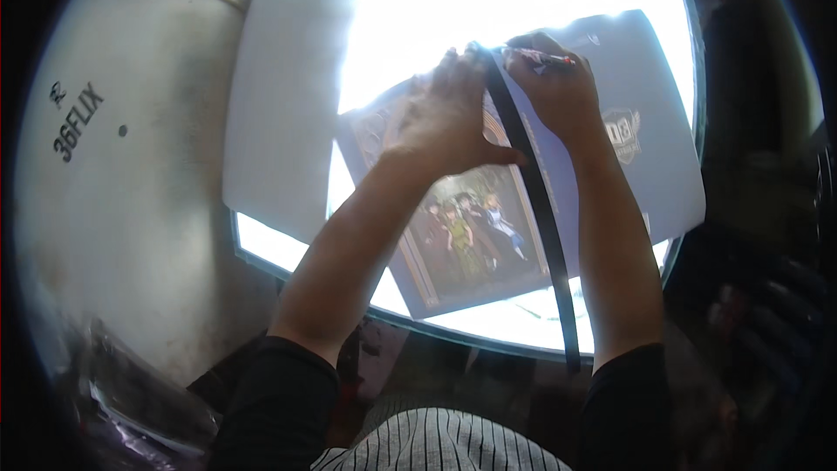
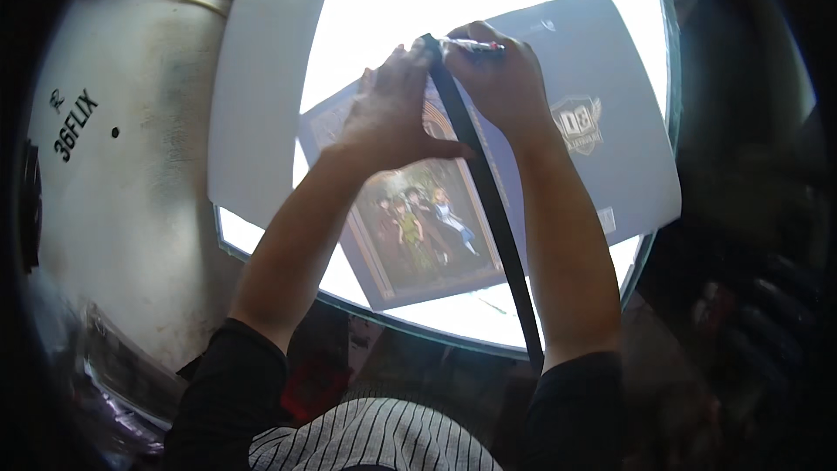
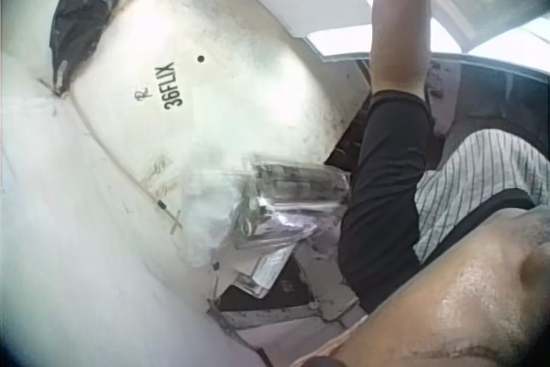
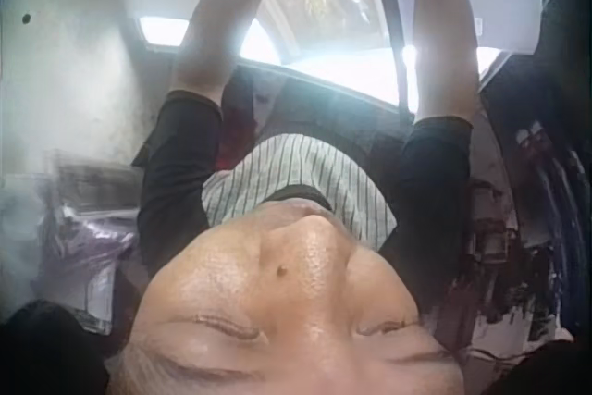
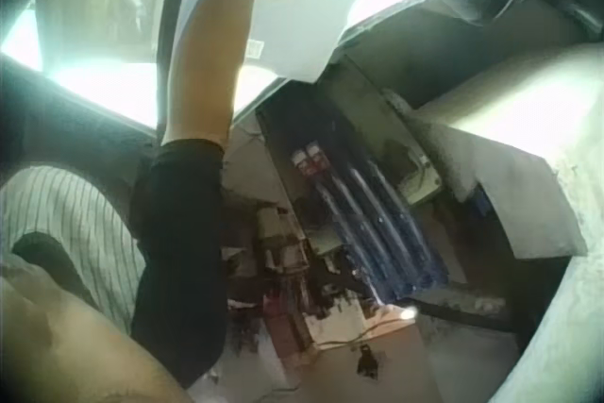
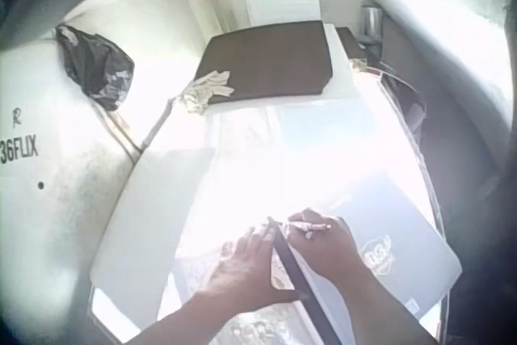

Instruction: The person uses a marker and a straight edge to draw a line on a large poster positioned on a light table, lifting and adjusting the paper several times.

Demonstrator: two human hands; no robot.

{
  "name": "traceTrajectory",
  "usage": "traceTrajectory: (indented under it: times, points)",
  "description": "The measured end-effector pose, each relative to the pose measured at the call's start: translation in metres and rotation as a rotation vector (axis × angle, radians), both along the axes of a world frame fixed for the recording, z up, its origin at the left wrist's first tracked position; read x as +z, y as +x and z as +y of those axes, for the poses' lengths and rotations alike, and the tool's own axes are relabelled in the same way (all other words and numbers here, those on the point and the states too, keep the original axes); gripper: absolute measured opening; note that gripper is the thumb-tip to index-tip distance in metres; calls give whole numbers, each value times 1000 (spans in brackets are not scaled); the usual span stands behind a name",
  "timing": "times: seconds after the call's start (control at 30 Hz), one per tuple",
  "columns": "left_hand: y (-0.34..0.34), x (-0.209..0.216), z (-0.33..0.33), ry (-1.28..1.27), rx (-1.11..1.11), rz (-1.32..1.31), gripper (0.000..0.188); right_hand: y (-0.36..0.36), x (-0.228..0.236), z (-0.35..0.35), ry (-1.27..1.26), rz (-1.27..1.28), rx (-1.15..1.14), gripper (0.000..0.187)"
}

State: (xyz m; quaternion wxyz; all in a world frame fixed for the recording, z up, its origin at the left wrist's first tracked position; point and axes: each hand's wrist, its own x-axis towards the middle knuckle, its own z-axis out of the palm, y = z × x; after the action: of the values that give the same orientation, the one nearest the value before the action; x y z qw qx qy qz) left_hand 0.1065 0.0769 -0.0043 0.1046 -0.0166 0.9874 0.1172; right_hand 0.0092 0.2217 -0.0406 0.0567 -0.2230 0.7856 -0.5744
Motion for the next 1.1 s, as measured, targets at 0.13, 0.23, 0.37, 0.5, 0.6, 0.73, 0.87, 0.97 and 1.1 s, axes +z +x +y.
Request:
traceTrajectory:
  times: [0.13, 0.23, 0.37, 0.5, 0.6, 0.73, 0.87, 0.97, 1.1]
  points:
    - [0, -2, -8, 15, -5, 14, 128, 41, 24, 39, 224, -85, -5, 20]
    - [-10, 14, -2, 26, 2, -114, 132, 95, 21, 108, 101, 109, 132, 14]
    - [-11, 20, 2, -37, -6, -177, 133, 191, 51, 199, 330, -95, 158, 14]
    - [-5, 2, 0, -70, -39, -42, 130, 267, 77, 256, 473, -142, 9, 22]
    - [-4, 3, -6, 16, -135, 160, 111, 319, 73, 270, 579, -137, -117, 35]
    - [-4, 20, -46, 62, 120, -66, 128, 340, 68, 226, 714, -84, -185, 57]
    - [-22, 15, -47, -23, 87, -168, 118, 358, 41, 227, 634, -62, -265, 50]
    - [-34, 19, -38, -84, 138, -249, 104, 351, 50, 213, 725, -172, -299, 46]
    - [-36, 39, -27, 147, 102, -237, 73, 355, 46, 216, 739, -198, -329, 44]
